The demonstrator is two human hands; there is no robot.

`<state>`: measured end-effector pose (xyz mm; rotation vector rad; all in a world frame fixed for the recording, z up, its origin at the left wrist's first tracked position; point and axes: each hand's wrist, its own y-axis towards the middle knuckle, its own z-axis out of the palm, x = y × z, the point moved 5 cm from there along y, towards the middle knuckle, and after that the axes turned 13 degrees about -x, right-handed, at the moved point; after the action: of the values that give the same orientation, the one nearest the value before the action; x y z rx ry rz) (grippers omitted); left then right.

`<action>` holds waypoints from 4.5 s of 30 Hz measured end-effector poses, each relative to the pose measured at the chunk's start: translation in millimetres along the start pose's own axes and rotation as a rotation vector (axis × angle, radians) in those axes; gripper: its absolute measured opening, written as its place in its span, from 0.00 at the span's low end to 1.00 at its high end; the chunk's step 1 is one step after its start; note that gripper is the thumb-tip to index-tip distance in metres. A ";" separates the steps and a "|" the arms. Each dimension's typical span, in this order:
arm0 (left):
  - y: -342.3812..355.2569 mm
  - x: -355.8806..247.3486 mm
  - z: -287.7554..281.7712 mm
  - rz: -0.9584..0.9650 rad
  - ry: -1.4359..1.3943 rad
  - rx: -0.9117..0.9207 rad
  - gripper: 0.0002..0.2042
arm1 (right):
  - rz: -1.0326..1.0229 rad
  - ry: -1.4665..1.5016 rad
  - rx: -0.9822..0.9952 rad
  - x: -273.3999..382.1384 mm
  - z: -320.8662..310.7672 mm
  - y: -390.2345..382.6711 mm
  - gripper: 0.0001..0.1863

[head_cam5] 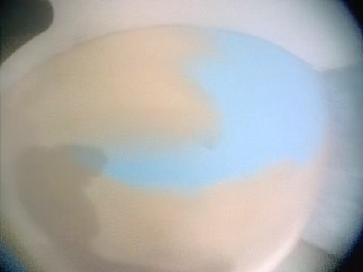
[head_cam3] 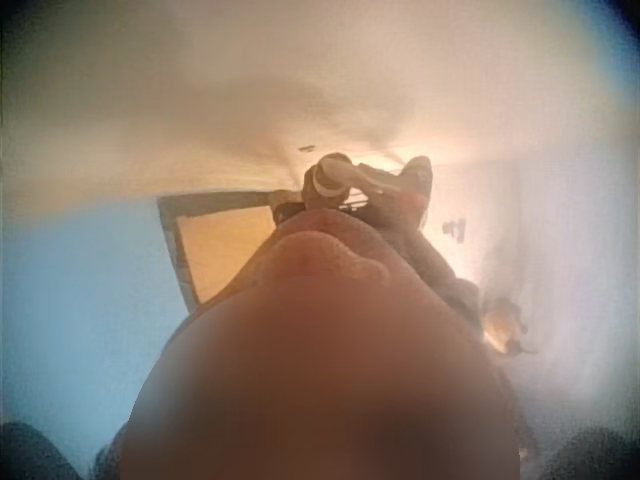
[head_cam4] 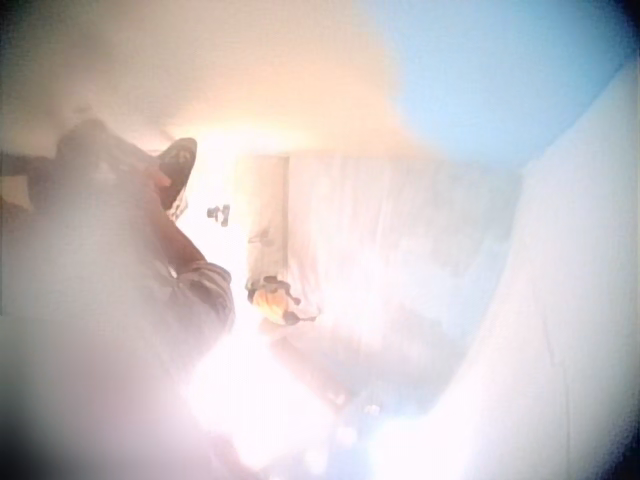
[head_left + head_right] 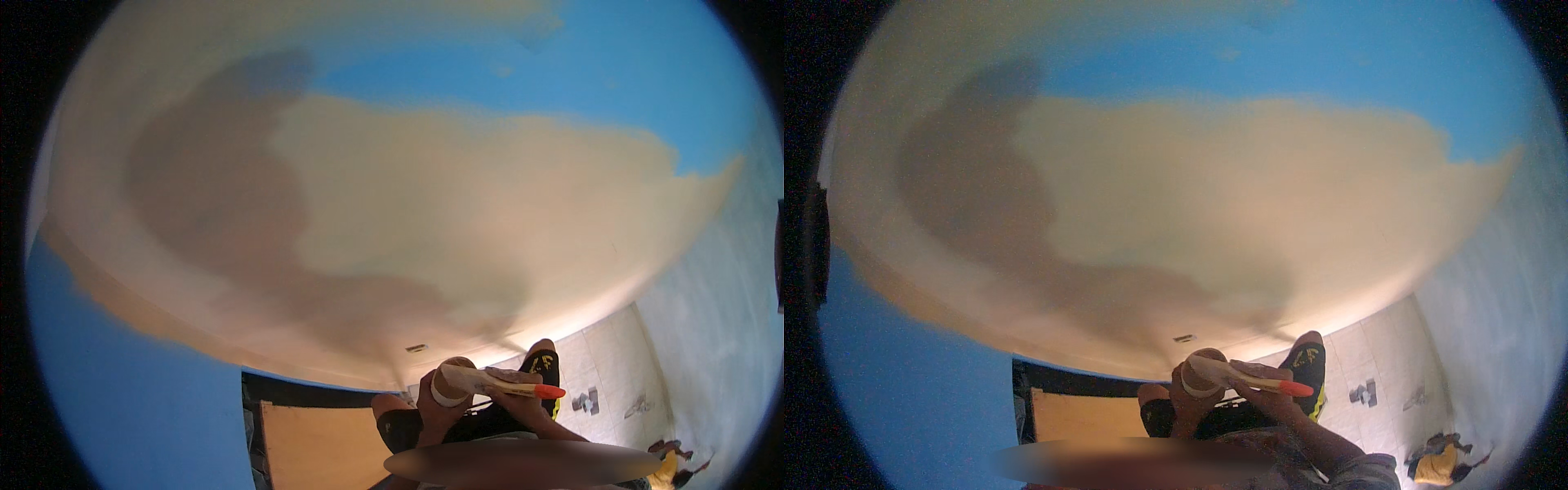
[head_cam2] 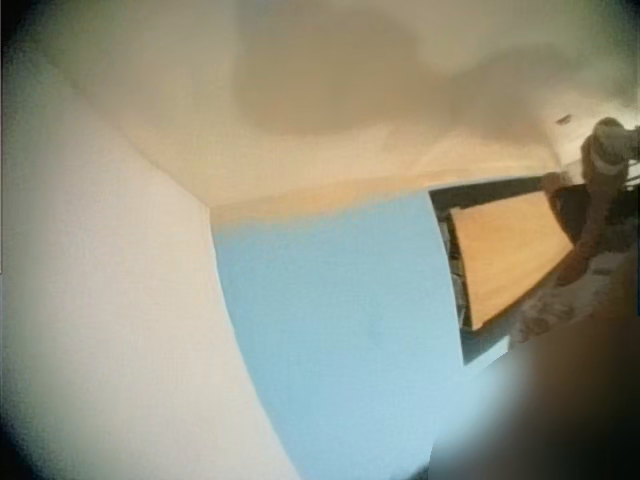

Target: The person paints a ceiling with white paint using a brush and a small container. They repeatedly dip the brush into the container and apply paint to the ceiling surface, covering a blue area with white.

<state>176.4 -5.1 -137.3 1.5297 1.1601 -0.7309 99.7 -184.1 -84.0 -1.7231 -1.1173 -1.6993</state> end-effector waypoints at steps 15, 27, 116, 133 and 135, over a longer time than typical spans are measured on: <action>22.7 -4.5 2.6 -0.004 -0.023 0.008 0.38 | 0.139 0.294 -0.087 -10.2 17.0 17.8 0.12; 77.4 6.1 -33.6 0.003 0.003 -0.130 0.39 | -0.056 0.386 -0.223 81.7 57.3 129.9 0.19; 50.9 -22.0 13.8 -0.090 -0.007 0.108 0.39 | -0.743 -0.236 -0.615 150.2 81.1 334.8 0.14; 45.3 -16.5 1.6 -0.062 0.016 0.133 0.38 | -0.635 -0.143 -1.280 97.1 -153.4 301.9 0.12; 42.4 -10.3 5.5 -0.062 0.010 0.139 0.39 | -0.738 -0.219 -1.290 89.9 -147.4 300.7 0.11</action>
<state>212.9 -13.3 -114.3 1.6199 1.1893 -0.8616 246.1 -449.9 83.8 -2.3685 -0.7653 -3.2093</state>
